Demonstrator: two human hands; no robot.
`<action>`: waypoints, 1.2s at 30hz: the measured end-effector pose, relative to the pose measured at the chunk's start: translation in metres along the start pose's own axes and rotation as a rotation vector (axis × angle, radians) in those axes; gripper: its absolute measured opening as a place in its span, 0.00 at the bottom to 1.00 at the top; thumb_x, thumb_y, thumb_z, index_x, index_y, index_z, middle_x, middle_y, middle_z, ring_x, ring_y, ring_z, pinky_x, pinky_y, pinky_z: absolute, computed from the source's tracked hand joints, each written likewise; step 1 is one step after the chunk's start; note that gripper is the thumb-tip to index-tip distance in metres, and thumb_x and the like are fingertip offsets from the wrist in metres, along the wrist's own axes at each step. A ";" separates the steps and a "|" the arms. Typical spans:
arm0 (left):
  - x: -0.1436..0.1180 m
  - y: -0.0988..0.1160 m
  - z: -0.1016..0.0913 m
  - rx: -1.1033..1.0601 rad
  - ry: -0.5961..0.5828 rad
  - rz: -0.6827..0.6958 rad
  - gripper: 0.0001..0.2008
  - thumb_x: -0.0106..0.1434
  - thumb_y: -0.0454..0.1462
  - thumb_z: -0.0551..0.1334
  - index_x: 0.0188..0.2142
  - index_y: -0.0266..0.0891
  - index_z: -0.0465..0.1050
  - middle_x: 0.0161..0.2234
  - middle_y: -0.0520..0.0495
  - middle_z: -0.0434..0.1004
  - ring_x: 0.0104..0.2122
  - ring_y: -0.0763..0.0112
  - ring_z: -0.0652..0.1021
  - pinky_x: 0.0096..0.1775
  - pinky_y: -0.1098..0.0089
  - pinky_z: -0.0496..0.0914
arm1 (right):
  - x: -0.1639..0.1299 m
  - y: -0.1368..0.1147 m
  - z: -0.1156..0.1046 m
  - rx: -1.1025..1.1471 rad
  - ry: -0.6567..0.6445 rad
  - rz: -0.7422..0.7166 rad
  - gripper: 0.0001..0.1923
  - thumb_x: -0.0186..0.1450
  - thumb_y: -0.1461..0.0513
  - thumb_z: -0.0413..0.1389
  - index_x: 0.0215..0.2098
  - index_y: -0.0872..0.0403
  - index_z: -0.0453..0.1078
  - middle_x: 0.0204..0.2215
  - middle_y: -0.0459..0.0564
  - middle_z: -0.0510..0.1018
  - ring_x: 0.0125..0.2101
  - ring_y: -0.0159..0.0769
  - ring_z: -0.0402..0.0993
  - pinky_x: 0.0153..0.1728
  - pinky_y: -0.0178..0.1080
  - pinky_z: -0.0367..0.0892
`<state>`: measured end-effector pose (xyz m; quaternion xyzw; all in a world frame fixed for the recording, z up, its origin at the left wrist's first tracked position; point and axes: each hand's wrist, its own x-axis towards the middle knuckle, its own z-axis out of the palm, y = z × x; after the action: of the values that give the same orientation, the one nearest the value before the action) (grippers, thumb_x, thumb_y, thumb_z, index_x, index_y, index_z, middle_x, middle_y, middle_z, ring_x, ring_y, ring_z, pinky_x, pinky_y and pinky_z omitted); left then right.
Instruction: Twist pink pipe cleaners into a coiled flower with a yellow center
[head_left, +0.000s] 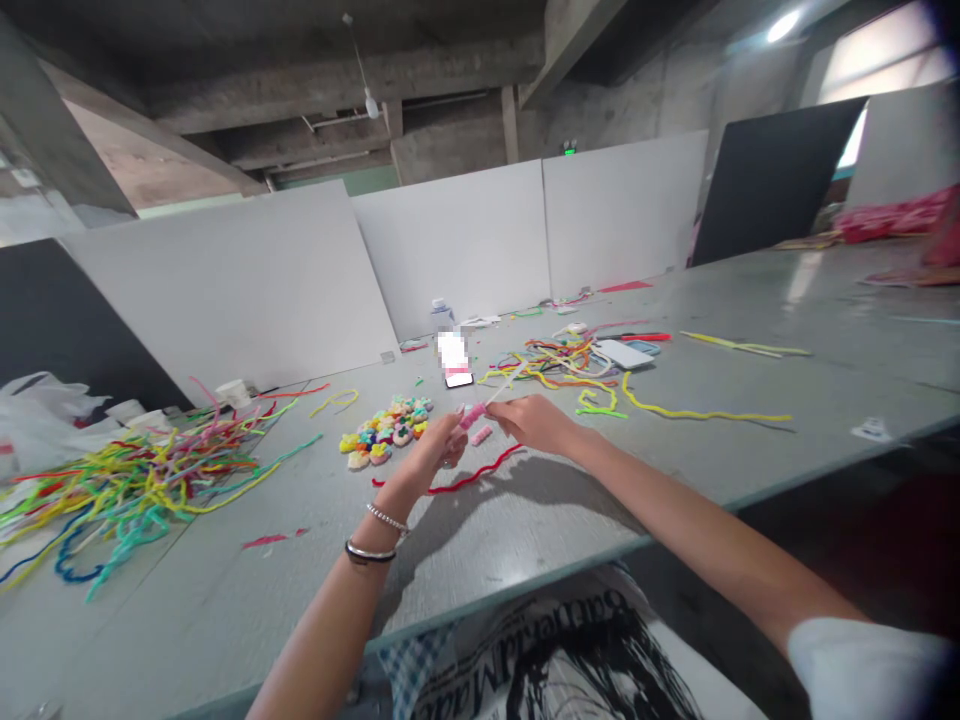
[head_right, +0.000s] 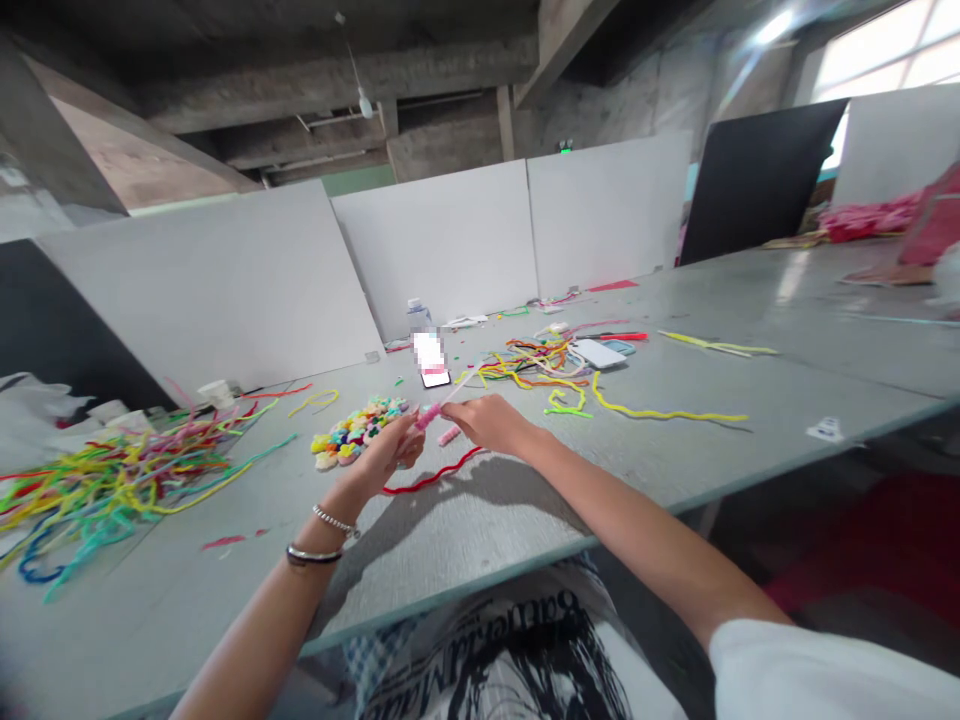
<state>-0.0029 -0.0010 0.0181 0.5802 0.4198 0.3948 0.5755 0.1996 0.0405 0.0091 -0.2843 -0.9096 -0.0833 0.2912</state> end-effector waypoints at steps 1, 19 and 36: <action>-0.001 0.001 0.000 -0.003 0.027 0.043 0.20 0.60 0.51 0.54 0.23 0.38 0.55 0.18 0.59 0.50 0.16 0.83 0.53 0.19 0.76 0.46 | 0.000 0.001 0.001 -0.015 0.005 0.008 0.11 0.66 0.66 0.46 0.42 0.55 0.68 0.25 0.48 0.77 0.25 0.32 0.69 0.25 0.32 0.50; 0.005 -0.004 -0.002 0.234 0.220 0.164 0.18 0.57 0.51 0.57 0.33 0.38 0.62 0.22 0.55 0.67 0.15 0.84 0.62 0.18 0.79 0.54 | 0.000 0.000 0.004 -0.119 -0.019 0.036 0.12 0.67 0.64 0.45 0.44 0.55 0.67 0.29 0.51 0.79 0.26 0.33 0.72 0.24 0.33 0.47; 0.004 -0.006 0.003 0.362 0.229 0.362 0.16 0.58 0.43 0.60 0.42 0.39 0.60 0.28 0.54 0.69 0.19 0.82 0.67 0.21 0.77 0.65 | 0.001 0.002 0.005 -0.138 0.010 0.102 0.14 0.68 0.64 0.43 0.46 0.53 0.67 0.30 0.51 0.79 0.26 0.33 0.71 0.25 0.34 0.48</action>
<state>0.0005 0.0014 0.0120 0.6908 0.4354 0.4726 0.3315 0.1982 0.0441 0.0058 -0.3495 -0.8845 -0.1324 0.2793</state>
